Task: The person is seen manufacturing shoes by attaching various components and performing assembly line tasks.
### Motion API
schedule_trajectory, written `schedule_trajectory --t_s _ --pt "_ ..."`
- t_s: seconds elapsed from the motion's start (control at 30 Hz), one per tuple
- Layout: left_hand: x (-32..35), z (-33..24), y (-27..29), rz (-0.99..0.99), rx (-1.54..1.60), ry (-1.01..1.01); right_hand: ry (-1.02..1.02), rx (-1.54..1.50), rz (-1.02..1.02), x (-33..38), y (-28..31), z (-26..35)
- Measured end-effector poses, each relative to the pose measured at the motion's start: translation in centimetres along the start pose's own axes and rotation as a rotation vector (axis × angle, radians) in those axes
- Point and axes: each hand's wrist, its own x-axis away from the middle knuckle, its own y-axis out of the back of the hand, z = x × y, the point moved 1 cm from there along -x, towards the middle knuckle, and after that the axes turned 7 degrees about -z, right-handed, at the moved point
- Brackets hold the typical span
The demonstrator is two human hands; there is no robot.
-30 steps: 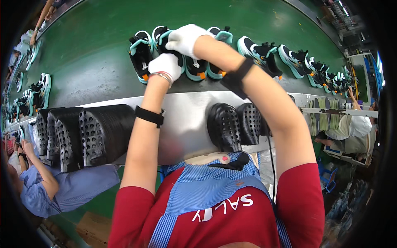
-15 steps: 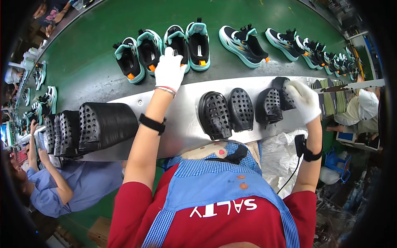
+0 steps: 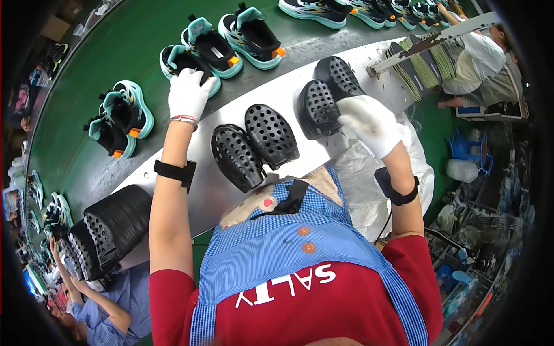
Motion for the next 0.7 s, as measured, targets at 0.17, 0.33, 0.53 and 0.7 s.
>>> schedule_trajectory --t_s 0.17,0.33,0.53,0.7 --pt "1.3 0.5 0.3 0.036 0.035 0.064 -0.112 0.059 0.232 0.5 -2.1 0.1" --pt "2.2 0.8 0.8 0.067 0.068 0.088 -0.167 0.028 0.229 0.6 -3.3 -0.3" --pt "2.6 1.5 1.9 0.060 0.143 0.057 -0.114 0.088 0.279 0.0 -3.4 -0.5" --pt "2.8 1.7 4.5 -0.257 0.244 0.020 -0.079 0.059 0.156 -0.5 -0.4 1.2"
